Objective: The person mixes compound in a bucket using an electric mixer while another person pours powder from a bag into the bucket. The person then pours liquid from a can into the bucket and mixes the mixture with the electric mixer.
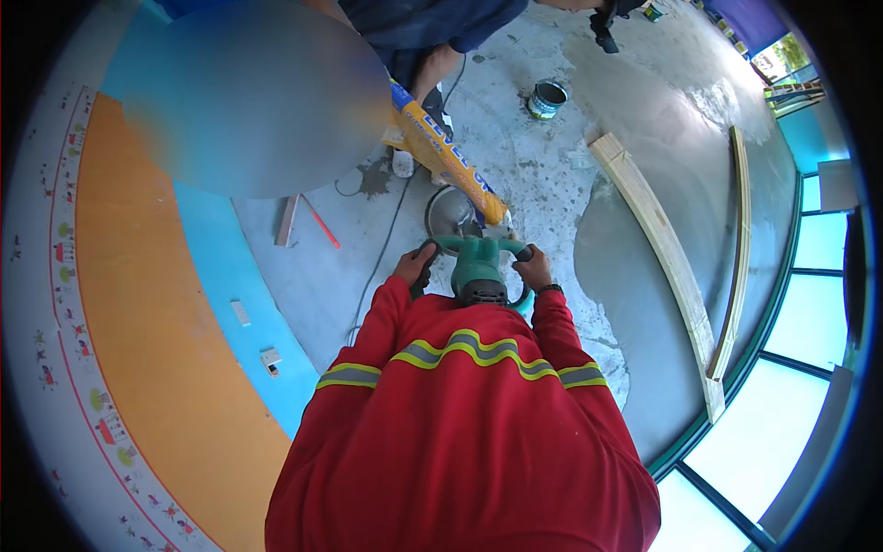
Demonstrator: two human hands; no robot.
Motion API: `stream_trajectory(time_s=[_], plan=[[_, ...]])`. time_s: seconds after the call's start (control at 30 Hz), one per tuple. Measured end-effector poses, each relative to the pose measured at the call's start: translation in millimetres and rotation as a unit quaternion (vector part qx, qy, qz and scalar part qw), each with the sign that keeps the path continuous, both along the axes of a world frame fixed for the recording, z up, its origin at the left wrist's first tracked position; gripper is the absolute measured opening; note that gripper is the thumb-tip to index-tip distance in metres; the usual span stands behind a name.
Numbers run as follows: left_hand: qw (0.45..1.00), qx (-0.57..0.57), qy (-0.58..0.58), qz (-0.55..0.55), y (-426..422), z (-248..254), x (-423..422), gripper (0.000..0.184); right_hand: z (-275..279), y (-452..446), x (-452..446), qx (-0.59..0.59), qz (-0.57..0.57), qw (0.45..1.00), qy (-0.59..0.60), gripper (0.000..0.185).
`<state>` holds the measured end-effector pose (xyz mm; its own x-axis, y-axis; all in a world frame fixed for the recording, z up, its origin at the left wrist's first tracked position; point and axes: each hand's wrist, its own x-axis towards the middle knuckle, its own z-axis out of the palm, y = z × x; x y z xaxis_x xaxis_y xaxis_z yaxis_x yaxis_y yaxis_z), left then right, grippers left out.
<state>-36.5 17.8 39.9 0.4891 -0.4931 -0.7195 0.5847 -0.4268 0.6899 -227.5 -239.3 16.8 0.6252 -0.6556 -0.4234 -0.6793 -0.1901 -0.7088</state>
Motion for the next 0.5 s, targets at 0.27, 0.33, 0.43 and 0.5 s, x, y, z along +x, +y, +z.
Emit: stream_trajectory(time_s=[0.27,0.33,0.43,0.5], plan=[[1.000,0.001,0.004,-0.012,-3.3,-5.6,2.7,0.058,-3.1,1.0,-4.1,-0.012,-0.005,1.000,0.008,0.043],[1.000,0.002,0.007,-0.011,-3.6,-5.1,2.9,0.059,0.4,1.6,-4.3,-0.013,-0.006,1.000,0.014,0.043],[1.000,0.008,0.006,-0.008,-3.1,-5.5,3.6,0.059,2.6,2.1,-2.2,-0.014,-0.007,1.000,0.014,0.042],[1.000,0.014,-0.001,-0.013,-3.7,-6.3,4.4,0.059,2.4,0.8,-2.0,-0.007,-0.006,1.000,0.012,0.042]])
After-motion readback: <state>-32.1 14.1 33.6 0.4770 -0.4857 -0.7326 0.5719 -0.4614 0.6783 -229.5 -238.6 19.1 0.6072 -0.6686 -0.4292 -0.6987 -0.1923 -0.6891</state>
